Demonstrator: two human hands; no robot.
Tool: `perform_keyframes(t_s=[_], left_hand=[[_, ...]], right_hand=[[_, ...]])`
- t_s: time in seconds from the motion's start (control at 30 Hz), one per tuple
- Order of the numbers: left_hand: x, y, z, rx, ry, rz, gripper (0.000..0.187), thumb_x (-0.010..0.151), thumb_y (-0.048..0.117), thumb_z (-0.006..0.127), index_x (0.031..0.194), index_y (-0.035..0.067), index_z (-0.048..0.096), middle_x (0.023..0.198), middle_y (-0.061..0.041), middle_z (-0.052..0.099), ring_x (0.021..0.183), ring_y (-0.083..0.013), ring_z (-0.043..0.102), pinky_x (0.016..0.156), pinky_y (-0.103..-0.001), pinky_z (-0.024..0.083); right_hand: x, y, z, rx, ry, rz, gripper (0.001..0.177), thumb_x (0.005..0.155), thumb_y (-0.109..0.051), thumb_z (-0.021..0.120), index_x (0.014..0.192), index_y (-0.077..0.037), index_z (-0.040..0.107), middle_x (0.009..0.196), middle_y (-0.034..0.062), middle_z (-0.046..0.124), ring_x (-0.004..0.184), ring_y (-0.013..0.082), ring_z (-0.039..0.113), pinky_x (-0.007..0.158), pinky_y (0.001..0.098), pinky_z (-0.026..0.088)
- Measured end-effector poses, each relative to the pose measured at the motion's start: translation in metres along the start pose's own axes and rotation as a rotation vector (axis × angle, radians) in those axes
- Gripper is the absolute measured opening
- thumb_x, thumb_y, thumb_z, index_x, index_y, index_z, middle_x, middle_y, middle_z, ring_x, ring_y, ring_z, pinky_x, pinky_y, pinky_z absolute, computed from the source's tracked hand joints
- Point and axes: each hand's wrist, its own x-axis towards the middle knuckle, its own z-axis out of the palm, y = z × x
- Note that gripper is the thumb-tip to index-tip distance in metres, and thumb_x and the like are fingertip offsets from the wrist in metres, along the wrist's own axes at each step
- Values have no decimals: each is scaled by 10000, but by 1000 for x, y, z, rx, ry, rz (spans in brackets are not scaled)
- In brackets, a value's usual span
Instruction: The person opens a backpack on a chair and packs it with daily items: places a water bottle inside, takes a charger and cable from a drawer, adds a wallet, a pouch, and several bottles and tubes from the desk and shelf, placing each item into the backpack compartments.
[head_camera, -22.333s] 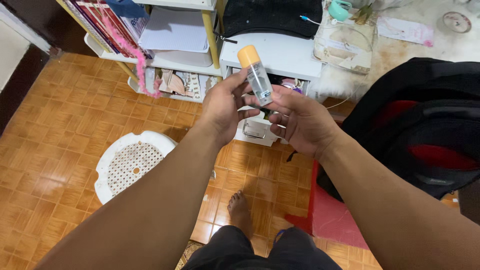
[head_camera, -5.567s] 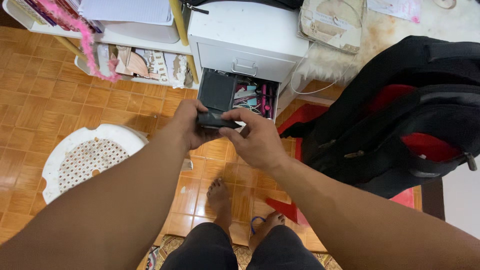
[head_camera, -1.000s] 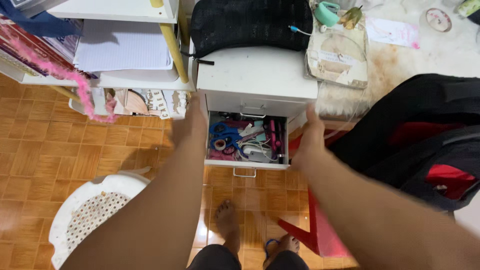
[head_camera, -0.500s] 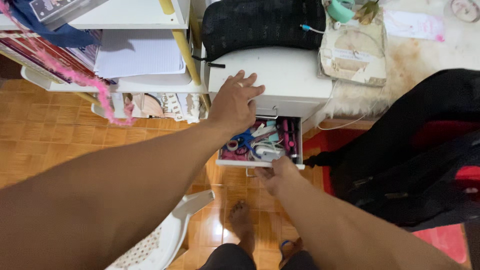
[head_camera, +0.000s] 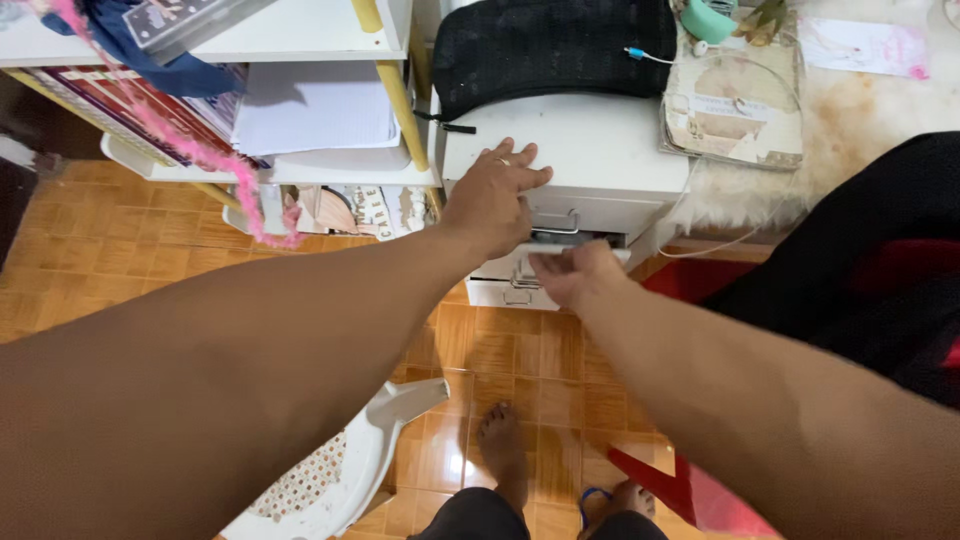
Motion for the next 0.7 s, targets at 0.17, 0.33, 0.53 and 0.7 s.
perform_keyframes(t_s=[0.17, 0.33, 0.53, 0.7], left_hand=[[3, 3, -3, 5, -38, -30, 522, 851, -1, 572, 1333, 177, 665, 1574, -99, 427, 1509, -309, 283, 1254, -418, 166], [4, 3, -4, -12, -41, -24, 519, 838, 14, 604, 1332, 160, 662, 1575, -110, 417, 1508, -314, 274, 1248, -419, 165], [7, 5, -13, -20, -94, -67, 525, 818, 26, 630, 1321, 169, 672, 1588, -87, 413, 1518, -294, 284, 1252, -392, 202], [10, 9, -16, -14, -172, -141, 566, 789, 22, 634, 1327, 196, 657, 1596, -50, 384, 1520, -271, 252, 1221, -376, 234]], right_hand=[[-9, -13, 8, -71, -172, 3, 310, 1061, -44, 280, 1317, 47, 430, 1359, 178, 557, 1266, 251, 606, 1127, 459, 494], [-20, -15, 3, -279, -320, 37, 364, 1026, -58, 311, 1348, 8, 468, 1300, 158, 535, 1218, 264, 583, 1031, 434, 507], [-72, -20, 9, -497, -277, -47, 382, 1059, -176, 366, 1398, -4, 404, 1394, 154, 517, 1258, 246, 570, 1059, 391, 499], [-109, -22, 12, -526, -239, -40, 513, 1062, -272, 415, 1474, 28, 352, 1472, 155, 491, 1292, 267, 560, 1054, 384, 489]])
